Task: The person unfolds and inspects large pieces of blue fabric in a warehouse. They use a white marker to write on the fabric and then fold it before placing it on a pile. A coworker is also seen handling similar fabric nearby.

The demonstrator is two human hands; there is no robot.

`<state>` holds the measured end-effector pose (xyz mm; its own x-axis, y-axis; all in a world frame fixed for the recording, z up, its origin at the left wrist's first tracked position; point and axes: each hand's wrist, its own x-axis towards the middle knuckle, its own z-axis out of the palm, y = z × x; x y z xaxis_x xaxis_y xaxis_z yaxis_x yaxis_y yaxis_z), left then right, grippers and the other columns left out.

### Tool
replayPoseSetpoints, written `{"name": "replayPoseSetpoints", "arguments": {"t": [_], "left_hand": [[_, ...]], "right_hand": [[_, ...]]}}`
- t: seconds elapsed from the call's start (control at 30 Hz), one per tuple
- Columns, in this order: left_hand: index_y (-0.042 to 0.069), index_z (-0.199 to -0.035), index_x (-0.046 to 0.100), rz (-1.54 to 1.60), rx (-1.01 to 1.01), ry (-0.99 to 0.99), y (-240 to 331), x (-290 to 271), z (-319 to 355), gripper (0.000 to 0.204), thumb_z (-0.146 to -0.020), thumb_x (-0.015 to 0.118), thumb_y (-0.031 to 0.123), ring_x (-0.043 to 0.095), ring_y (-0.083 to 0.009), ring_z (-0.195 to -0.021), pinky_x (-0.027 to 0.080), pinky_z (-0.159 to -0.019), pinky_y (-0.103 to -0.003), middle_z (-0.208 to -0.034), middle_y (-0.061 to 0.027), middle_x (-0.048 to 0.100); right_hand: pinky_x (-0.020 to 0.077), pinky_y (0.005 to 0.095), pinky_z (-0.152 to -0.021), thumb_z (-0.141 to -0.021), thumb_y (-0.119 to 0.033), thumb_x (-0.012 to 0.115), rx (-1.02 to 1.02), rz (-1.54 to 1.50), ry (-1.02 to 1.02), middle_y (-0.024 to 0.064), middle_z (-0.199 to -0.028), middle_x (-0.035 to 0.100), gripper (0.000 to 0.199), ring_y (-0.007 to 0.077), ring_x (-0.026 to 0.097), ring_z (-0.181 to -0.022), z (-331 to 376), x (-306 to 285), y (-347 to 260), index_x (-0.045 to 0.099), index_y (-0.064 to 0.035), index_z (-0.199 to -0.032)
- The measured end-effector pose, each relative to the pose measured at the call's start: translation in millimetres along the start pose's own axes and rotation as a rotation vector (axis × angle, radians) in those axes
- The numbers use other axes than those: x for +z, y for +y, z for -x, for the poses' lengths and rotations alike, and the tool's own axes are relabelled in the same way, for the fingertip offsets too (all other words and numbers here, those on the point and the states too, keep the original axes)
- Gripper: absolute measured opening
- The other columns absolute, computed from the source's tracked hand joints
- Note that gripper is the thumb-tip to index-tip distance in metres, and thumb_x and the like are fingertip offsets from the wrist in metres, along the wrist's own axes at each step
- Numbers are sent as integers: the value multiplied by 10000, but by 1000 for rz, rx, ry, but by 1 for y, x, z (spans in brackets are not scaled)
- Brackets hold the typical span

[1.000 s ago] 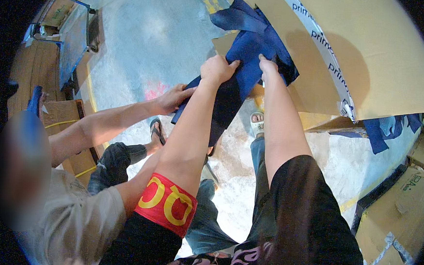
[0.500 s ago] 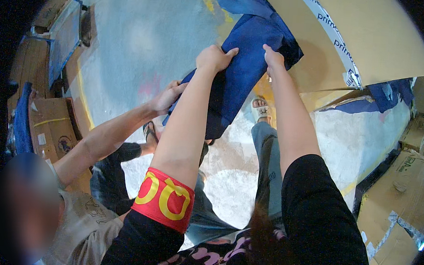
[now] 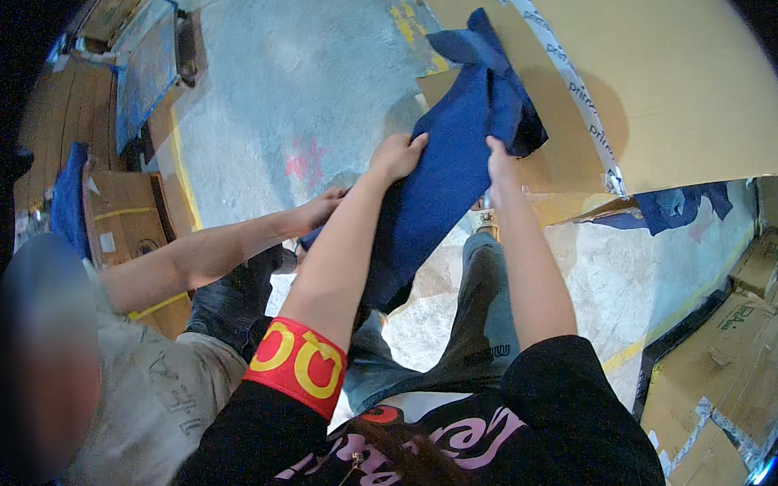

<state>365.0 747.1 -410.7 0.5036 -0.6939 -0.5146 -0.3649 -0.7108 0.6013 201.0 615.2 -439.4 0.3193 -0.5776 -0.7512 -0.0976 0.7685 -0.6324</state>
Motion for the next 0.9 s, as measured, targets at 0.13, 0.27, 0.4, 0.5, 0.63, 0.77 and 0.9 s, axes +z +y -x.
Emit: {"name": "replayPoseSetpoints", "arguments": {"t": [0.13, 0.27, 0.4, 0.5, 0.63, 0.77, 0.9], "left_hand": [[15, -1290, 526, 50, -178, -189, -10, -9, -34, 785, -856, 433, 662, 494, -353, -1224, 349, -1042, -432, -1309, -225, 521], [43, -1423, 372, 392, -256, -462, 5, 4, -95, 1011, -750, 471, 791, 397, -320, -1309, 281, -1089, -435, -1442, -164, 397], [26, -1387, 427, 276, -343, -421, 27, 42, -129, 996, -735, 528, 771, 452, -317, -1260, 304, -1070, -432, -1391, -183, 453], [-70, -1255, 531, 428, -401, -222, 27, 55, -117, 939, -725, 623, 700, 530, -347, -1180, 392, -1004, -415, -1268, -241, 546], [-104, -1178, 581, 345, -426, -134, 30, 43, -100, 906, -728, 647, 680, 594, -338, -1086, 449, -931, -399, -1170, -224, 611], [-86, -1157, 604, 13, -334, -134, 38, 25, -95, 956, -735, 536, 769, 569, -376, -1133, 412, -979, -404, -1185, -258, 598], [-54, -1162, 609, -114, -242, -52, 27, 19, -79, 913, -800, 409, 760, 531, -382, -1177, 410, -990, -421, -1223, -262, 568]], "right_hand": [[402, 394, -1023, -879, -408, 607, 121, -123, -197, 150, -1262, 564, 647, 273, 545, -1136, 7, 12, -5, 420, 0, -1345], [421, 378, -992, -855, -394, 650, 117, -39, -156, 121, -1245, 580, 604, 258, 556, -1115, 20, 17, -7, 482, -17, -1295], [479, 355, -906, -825, -341, 671, 60, -24, -168, 132, -1121, 637, 508, 258, 619, -997, 19, 5, -27, 579, 35, -1154], [484, 374, -885, -832, -409, 629, 86, -8, -167, 104, -1109, 648, 502, 255, 628, -961, -26, -15, -56, 595, -28, -1158], [450, 400, -925, -822, -504, 609, 238, 124, -113, 105, -1162, 623, 585, 270, 604, -997, -157, -35, -94, 578, -56, -1197], [383, 410, -1017, -818, -558, 618, 49, 472, 149, 149, -1268, 574, 709, 295, 546, -1132, -246, -25, -54, 535, -19, -1272], [397, 426, -1013, -853, -589, 545, -19, 601, 225, 210, -1307, 526, 761, 324, 505, -1209, -233, -27, -40, 463, -9, -1338]]}}
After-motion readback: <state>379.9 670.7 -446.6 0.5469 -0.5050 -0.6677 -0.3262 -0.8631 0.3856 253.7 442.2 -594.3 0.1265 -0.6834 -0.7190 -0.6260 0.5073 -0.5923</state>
